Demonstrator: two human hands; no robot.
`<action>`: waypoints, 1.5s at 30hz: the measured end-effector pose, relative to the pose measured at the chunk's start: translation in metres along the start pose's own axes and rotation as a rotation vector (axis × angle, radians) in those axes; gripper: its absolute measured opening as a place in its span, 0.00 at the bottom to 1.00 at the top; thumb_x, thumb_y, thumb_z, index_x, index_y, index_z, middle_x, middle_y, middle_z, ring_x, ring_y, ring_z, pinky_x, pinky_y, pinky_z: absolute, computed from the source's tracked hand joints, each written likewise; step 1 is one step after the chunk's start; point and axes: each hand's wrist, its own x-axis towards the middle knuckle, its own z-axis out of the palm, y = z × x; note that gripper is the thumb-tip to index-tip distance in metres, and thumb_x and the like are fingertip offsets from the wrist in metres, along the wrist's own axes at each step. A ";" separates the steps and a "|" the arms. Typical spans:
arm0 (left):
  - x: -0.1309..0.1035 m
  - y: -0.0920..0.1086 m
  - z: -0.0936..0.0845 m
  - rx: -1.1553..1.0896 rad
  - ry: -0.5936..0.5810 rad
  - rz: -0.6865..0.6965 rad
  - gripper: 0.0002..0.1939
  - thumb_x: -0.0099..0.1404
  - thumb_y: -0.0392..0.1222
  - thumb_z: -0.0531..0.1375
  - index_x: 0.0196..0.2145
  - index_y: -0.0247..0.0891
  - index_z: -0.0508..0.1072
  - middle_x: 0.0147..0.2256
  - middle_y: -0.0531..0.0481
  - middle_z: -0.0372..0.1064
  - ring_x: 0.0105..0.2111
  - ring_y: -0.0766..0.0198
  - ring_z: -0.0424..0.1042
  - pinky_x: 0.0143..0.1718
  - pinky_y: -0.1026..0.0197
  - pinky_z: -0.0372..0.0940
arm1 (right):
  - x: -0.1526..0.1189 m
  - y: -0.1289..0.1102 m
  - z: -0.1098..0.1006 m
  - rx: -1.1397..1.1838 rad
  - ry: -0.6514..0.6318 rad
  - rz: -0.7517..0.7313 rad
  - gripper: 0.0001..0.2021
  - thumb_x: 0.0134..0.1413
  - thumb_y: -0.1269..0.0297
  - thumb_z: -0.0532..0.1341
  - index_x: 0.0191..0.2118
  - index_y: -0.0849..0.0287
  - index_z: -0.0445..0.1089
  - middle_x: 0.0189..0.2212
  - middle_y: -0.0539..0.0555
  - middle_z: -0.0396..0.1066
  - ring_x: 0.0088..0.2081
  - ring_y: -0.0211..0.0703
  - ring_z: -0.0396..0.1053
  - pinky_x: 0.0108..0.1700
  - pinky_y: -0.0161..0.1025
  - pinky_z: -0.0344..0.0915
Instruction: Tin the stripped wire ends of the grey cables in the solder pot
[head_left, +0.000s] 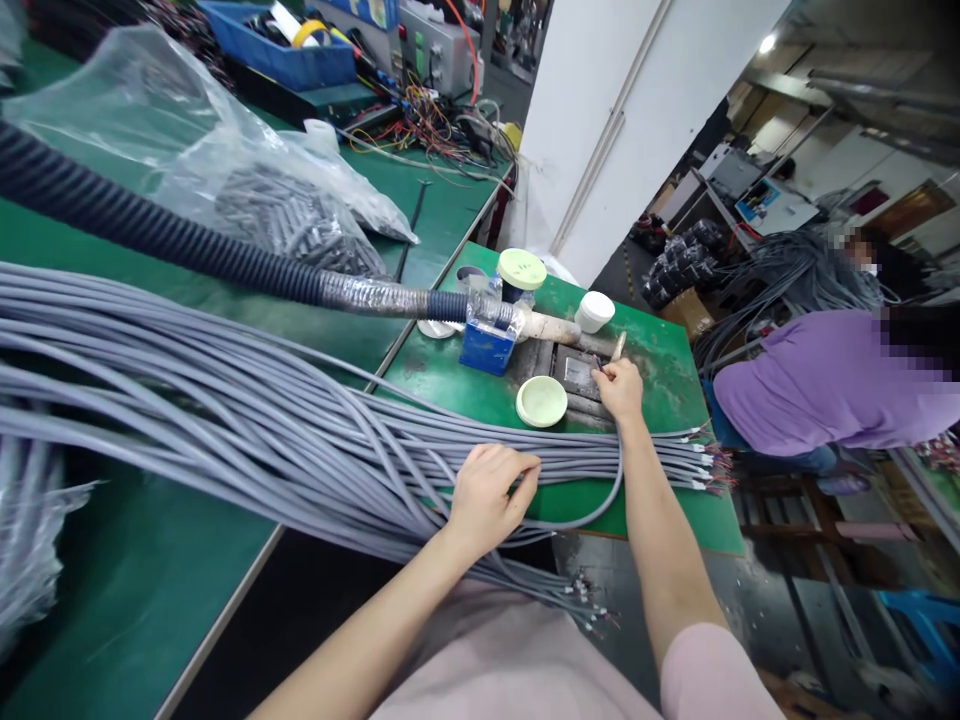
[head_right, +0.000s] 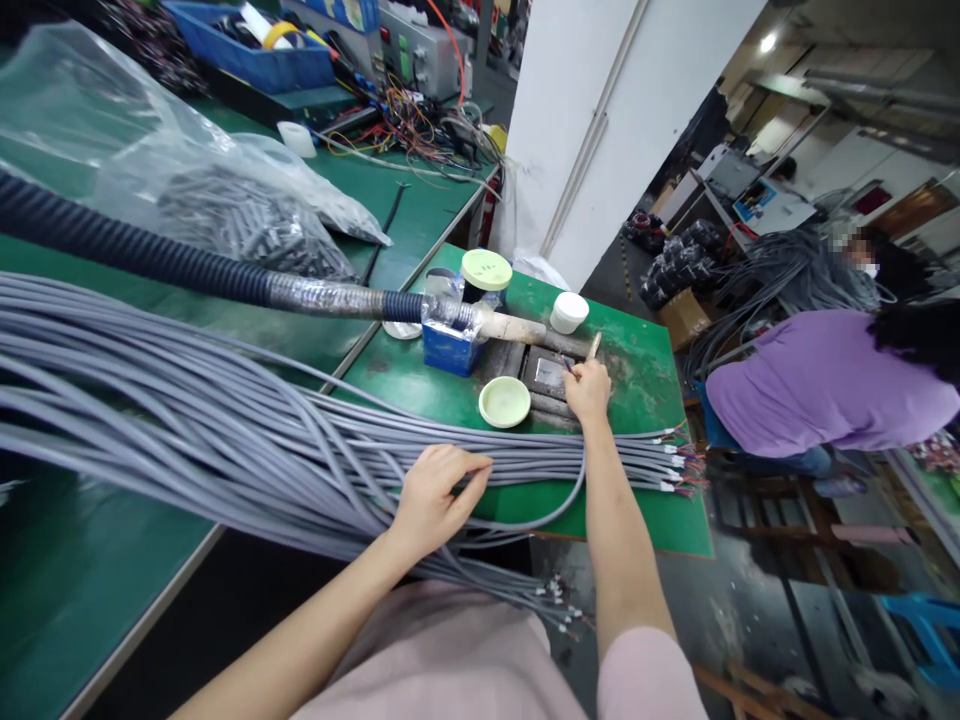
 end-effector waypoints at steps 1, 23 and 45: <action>0.000 0.000 0.000 -0.002 0.007 -0.001 0.05 0.64 0.37 0.57 0.35 0.40 0.73 0.28 0.49 0.73 0.30 0.62 0.69 0.37 0.57 0.58 | 0.000 0.001 0.001 -0.007 -0.010 0.003 0.12 0.52 0.60 0.60 0.23 0.59 0.73 0.28 0.53 0.65 0.34 0.44 0.61 0.37 0.38 0.56; 0.001 0.000 0.000 -0.024 0.032 -0.009 0.05 0.64 0.36 0.58 0.35 0.38 0.74 0.28 0.49 0.73 0.30 0.62 0.69 0.37 0.58 0.59 | -0.017 -0.013 -0.032 0.192 -0.077 0.066 0.17 0.57 0.55 0.54 0.32 0.62 0.74 0.24 0.52 0.70 0.28 0.40 0.65 0.32 0.35 0.60; -0.021 0.061 0.019 -1.258 -0.138 -0.866 0.16 0.58 0.51 0.64 0.27 0.32 0.77 0.16 0.56 0.61 0.19 0.70 0.62 0.23 0.65 0.57 | -0.206 -0.101 -0.105 0.964 -0.437 0.128 0.30 0.62 0.62 0.56 0.66 0.57 0.47 0.23 0.45 0.71 0.27 0.36 0.70 0.31 0.32 0.66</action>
